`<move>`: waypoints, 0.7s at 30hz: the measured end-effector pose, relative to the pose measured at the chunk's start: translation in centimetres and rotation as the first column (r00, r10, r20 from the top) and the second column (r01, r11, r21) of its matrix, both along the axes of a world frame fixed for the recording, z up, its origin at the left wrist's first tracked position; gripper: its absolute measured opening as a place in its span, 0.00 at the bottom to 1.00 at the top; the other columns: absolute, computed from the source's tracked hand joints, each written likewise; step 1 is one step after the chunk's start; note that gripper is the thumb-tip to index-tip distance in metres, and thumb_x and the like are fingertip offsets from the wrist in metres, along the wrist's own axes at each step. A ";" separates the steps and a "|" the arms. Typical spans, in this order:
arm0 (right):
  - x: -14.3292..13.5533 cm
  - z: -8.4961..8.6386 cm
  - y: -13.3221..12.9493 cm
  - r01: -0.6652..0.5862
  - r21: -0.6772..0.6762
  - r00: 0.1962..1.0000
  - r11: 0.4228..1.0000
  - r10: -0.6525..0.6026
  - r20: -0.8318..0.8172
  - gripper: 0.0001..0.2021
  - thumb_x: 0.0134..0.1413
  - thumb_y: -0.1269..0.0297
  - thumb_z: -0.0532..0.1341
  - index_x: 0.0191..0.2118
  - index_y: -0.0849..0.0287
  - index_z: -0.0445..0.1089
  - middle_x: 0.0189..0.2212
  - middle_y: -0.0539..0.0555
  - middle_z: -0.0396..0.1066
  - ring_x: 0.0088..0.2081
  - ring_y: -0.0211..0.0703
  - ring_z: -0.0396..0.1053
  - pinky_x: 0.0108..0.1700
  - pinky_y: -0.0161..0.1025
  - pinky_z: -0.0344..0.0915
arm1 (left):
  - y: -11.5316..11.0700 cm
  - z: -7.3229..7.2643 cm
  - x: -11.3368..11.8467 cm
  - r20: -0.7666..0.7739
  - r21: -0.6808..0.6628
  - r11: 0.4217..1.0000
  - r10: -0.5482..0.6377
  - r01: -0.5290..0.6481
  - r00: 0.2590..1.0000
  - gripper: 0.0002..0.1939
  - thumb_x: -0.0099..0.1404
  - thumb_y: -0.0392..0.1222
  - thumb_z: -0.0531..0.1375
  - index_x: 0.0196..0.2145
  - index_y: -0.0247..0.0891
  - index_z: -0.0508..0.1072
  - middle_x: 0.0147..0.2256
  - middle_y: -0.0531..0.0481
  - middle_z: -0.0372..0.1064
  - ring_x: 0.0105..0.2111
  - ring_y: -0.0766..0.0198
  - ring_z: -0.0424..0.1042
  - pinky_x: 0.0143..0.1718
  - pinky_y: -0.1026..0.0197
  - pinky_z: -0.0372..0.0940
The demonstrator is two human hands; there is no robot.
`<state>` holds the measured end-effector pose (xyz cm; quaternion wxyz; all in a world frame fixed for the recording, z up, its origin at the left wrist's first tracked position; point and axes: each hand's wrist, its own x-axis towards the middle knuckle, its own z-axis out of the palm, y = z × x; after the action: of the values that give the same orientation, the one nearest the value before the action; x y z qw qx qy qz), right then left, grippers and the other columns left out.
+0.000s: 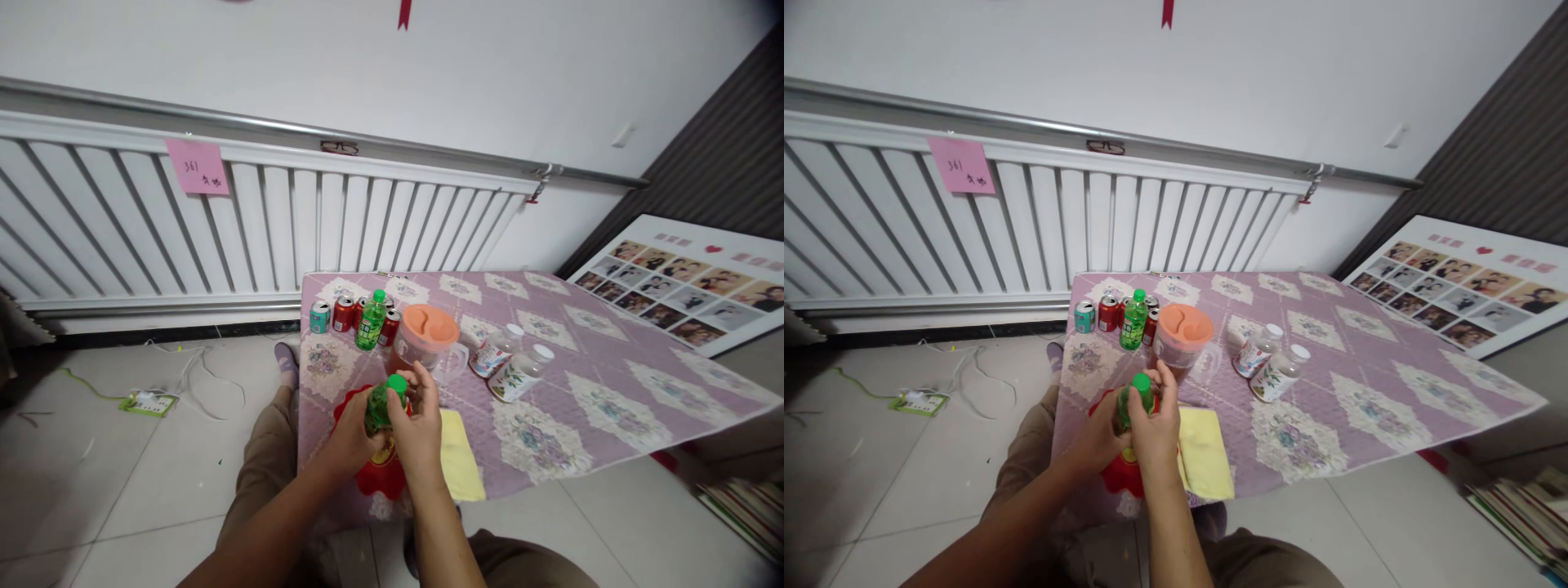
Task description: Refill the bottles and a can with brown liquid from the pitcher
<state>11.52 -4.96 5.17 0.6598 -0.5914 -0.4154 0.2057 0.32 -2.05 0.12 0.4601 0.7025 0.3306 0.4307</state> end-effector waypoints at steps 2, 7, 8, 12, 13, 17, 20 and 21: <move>0.0 0.0 -0.1 -0.012 0.004 1.000 1.000 0.012 -0.003 0.30 0.55 0.55 0.67 0.63 0.53 0.65 0.51 0.59 0.75 0.51 0.49 0.74 0.59 0.55 0.68 | 0.0 -0.2 0.0 0.005 0.006 1.000 -0.002 0.002 1.000 0.38 0.54 0.26 0.65 0.63 0.40 0.68 0.59 0.39 0.71 0.61 0.46 0.69 0.66 0.40 0.63; -0.3 0.3 -0.1 -0.004 -0.009 1.000 1.000 0.004 -0.030 0.33 0.52 0.53 0.68 0.63 0.54 0.64 0.56 0.61 0.74 0.54 0.52 0.73 0.59 0.55 0.68 | 0.1 -0.6 -0.1 -0.006 0.016 1.000 -0.014 0.014 1.000 0.38 0.55 0.28 0.65 0.63 0.41 0.67 0.59 0.39 0.70 0.61 0.46 0.68 0.66 0.40 0.62; -0.3 0.3 0.0 0.004 -0.016 1.000 1.000 -0.004 -0.031 0.34 0.51 0.52 0.68 0.64 0.54 0.64 0.57 0.62 0.73 0.56 0.53 0.72 0.59 0.56 0.68 | 0.1 -0.7 -0.1 -0.010 0.014 1.000 -0.017 0.017 1.000 0.37 0.55 0.28 0.65 0.62 0.41 0.67 0.59 0.39 0.69 0.61 0.46 0.68 0.65 0.39 0.63; -0.1 0.4 0.0 0.044 -0.053 0.999 0.998 -0.044 0.003 0.36 0.46 0.51 0.71 0.61 0.55 0.65 0.60 0.64 0.71 0.60 0.58 0.69 0.61 0.59 0.65 | 0.1 -0.8 -0.1 -0.039 0.007 1.000 -0.023 0.023 0.999 0.35 0.57 0.28 0.64 0.61 0.40 0.67 0.59 0.38 0.69 0.61 0.46 0.68 0.63 0.40 0.64; -0.1 0.3 0.1 0.058 -0.062 0.998 0.996 -0.057 0.018 0.35 0.46 0.51 0.71 0.60 0.55 0.66 0.59 0.64 0.71 0.60 0.58 0.69 0.61 0.59 0.64 | 0.1 -0.8 -0.1 -0.045 0.010 1.000 -0.016 0.017 0.999 0.34 0.56 0.28 0.64 0.61 0.40 0.67 0.58 0.38 0.69 0.61 0.46 0.68 0.63 0.40 0.64; 0.1 0.1 0.1 0.110 -0.094 0.993 0.989 -0.106 0.048 0.28 0.44 0.50 0.71 0.52 0.55 0.70 0.55 0.61 0.74 0.54 0.56 0.71 0.59 0.57 0.65 | 0.1 -0.6 -0.1 -0.045 0.020 1.000 -0.002 0.003 0.999 0.34 0.56 0.28 0.64 0.60 0.41 0.68 0.57 0.41 0.71 0.59 0.47 0.69 0.62 0.41 0.65; 0.0 0.1 0.2 0.107 -0.076 0.994 0.991 -0.104 0.037 0.24 0.45 0.50 0.70 0.47 0.54 0.71 0.52 0.59 0.75 0.52 0.53 0.72 0.59 0.56 0.64 | 0.0 -0.5 -0.1 -0.034 0.016 1.000 0.007 -0.006 0.999 0.35 0.55 0.28 0.64 0.61 0.41 0.68 0.58 0.41 0.71 0.60 0.47 0.69 0.63 0.41 0.65; 0.0 0.1 0.3 0.100 -0.062 0.995 0.993 -0.098 0.033 0.23 0.45 0.50 0.70 0.46 0.54 0.72 0.52 0.59 0.75 0.52 0.53 0.72 0.59 0.55 0.64 | 0.0 -0.5 -0.1 -0.030 0.014 1.000 0.009 -0.008 1.000 0.36 0.55 0.28 0.65 0.61 0.41 0.68 0.58 0.41 0.71 0.60 0.47 0.69 0.63 0.41 0.65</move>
<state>11.54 -4.70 5.26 0.6439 -0.6350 -0.3886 0.1768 0.21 -2.05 -0.37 0.4484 0.7106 0.3376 0.4242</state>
